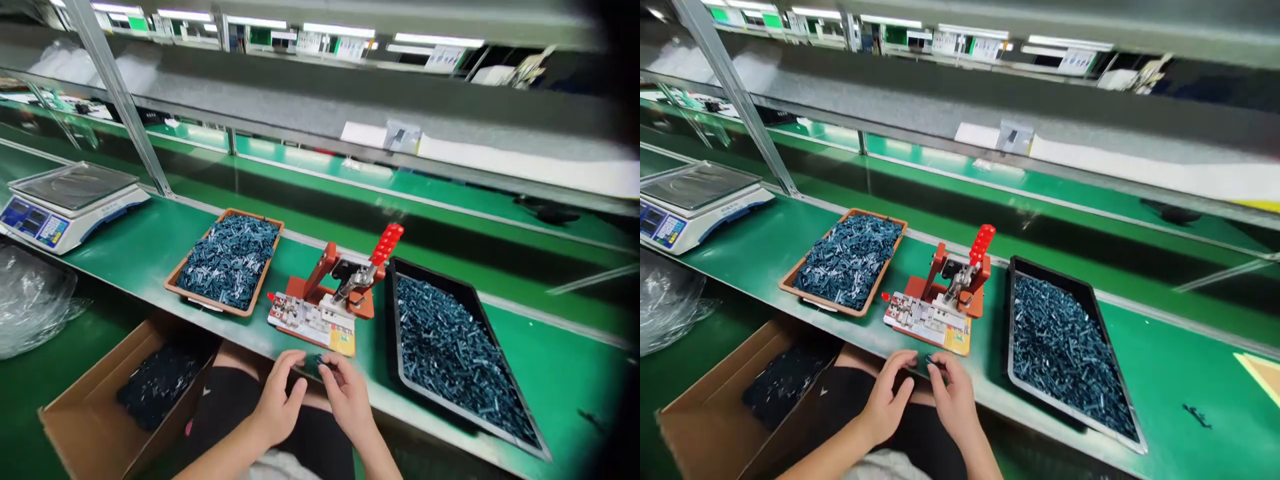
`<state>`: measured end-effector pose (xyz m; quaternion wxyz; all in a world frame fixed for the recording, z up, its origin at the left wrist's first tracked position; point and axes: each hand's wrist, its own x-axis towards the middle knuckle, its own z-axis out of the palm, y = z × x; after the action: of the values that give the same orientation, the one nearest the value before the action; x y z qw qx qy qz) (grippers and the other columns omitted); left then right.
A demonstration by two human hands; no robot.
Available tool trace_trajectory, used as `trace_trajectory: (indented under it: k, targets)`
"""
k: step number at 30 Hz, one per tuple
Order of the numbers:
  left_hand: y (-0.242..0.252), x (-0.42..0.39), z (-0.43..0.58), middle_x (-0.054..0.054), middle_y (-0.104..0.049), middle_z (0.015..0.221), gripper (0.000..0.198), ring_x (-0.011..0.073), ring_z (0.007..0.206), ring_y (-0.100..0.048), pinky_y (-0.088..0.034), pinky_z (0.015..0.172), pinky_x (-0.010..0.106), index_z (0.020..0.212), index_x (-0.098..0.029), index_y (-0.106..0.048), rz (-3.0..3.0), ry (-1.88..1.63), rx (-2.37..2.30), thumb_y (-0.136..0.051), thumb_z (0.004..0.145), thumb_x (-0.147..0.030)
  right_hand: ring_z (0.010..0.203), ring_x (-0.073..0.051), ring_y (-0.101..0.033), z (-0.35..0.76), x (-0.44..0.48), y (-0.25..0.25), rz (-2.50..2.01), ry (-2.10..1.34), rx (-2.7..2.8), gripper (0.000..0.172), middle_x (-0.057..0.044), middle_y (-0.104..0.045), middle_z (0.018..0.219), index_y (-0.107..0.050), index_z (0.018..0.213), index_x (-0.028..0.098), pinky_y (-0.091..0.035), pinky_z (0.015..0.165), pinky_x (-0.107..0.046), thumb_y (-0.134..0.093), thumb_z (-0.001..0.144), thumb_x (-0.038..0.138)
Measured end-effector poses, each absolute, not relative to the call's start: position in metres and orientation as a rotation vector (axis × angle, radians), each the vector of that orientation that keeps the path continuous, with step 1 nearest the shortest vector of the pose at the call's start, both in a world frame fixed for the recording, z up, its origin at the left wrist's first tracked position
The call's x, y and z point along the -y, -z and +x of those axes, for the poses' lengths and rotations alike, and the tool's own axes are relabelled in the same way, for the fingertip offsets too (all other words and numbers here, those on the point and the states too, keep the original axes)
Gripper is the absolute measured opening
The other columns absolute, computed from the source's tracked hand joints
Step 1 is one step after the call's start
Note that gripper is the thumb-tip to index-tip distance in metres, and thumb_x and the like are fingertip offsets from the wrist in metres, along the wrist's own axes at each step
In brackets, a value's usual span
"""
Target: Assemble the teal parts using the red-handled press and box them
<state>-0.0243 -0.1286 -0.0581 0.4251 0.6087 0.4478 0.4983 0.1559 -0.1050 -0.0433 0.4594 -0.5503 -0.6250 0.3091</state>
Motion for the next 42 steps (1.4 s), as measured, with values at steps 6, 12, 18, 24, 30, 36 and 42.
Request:
trace_trajectory:
  k: [6, 12, 18, 24, 30, 36, 42]
  targets:
    - [0.045, 0.123, -0.026, 0.013, -0.072, 0.12, 0.034, 0.0268, 0.115, -0.067, -0.055, 0.106, 0.046, 0.115, -0.022, -0.075, 1.341, -1.158, -1.088, -0.056, 0.1, -0.045, 0.074, -0.02, -0.064, 0.126, 0.121, 0.031, -1.281, -1.104, 1.44, 0.029, -0.004, -0.066, 0.08, -0.063, 0.086, 0.023, -0.056, 0.068, -0.03, -0.056, 0.1, 0.047]
    - [0.051, 0.123, -0.038, 0.013, -0.071, 0.13, 0.036, 0.0287, 0.125, -0.065, -0.051, 0.112, 0.046, 0.109, -0.021, -0.078, 1.12, -1.134, -1.056, -0.064, 0.095, -0.05, 0.074, -0.017, -0.063, 0.109, 0.122, 0.03, -1.178, -1.17, 1.41, 0.022, -0.002, -0.067, 0.084, -0.061, 0.087, 0.023, -0.055, 0.069, -0.029, -0.059, 0.097, 0.043]
    - [0.064, 0.129, -0.035, 0.013, -0.073, 0.128, 0.044, 0.0296, 0.124, -0.067, -0.052, 0.111, 0.044, 0.108, -0.021, -0.078, 0.748, -1.126, -1.097, -0.079, 0.081, -0.056, 0.076, -0.017, -0.065, 0.1, 0.126, 0.035, -1.242, -1.093, 1.498, 0.019, -0.002, -0.071, 0.086, -0.068, 0.093, 0.023, -0.054, 0.073, -0.03, -0.054, 0.101, 0.034]
    - [0.074, 0.123, -0.087, 0.008, -0.078, 0.094, 0.045, 0.0206, 0.087, -0.075, -0.061, 0.083, 0.036, 0.1, -0.019, -0.07, 0.59, -1.357, -1.248, -0.076, 0.082, -0.06, 0.081, -0.022, -0.069, 0.163, 0.123, 0.009, -1.384, -0.769, 1.572, 0.032, -0.008, -0.074, 0.102, -0.065, 0.126, 0.027, -0.059, 0.074, -0.038, -0.059, 0.096, 0.037]
    - [0.125, 0.135, -0.248, 0.015, -0.078, 0.107, 0.051, 0.0299, 0.103, -0.075, -0.056, 0.102, 0.046, 0.111, -0.016, -0.071, 1.121, -1.016, -2.081, -0.058, 0.089, -0.06, 0.07, -0.029, -0.066, 0.319, 0.078, 0.007, -1.967, -0.232, 1.54, 0.042, -0.015, -0.072, 0.087, -0.071, 0.103, 0.021, -0.05, 0.064, -0.045, -0.058, 0.087, 0.057]
    - [0.137, 0.129, -0.325, 0.016, -0.077, 0.118, 0.039, 0.0342, 0.117, -0.07, -0.051, 0.107, 0.047, 0.111, -0.019, -0.071, 1.394, -0.417, -2.321, -0.048, 0.092, -0.044, 0.07, -0.037, -0.067, 0.391, 0.051, 0.058, -1.984, -0.113, 1.829, 0.044, -0.017, -0.07, 0.081, -0.063, 0.077, 0.028, -0.047, 0.065, -0.048, -0.06, 0.08, 0.072]
    - [0.092, 0.097, -0.3, 0.016, -0.076, 0.116, 0.033, 0.0342, 0.114, -0.07, -0.053, 0.104, 0.045, 0.105, -0.016, -0.07, 1.522, -0.386, -2.186, -0.06, 0.082, -0.037, 0.044, -0.027, -0.053, 0.381, 0.046, 0.059, -2.126, -0.248, 1.687, 0.013, -0.011, -0.062, 0.056, -0.068, 0.071, 0.03, -0.033, 0.049, -0.041, -0.07, 0.071, 0.043]
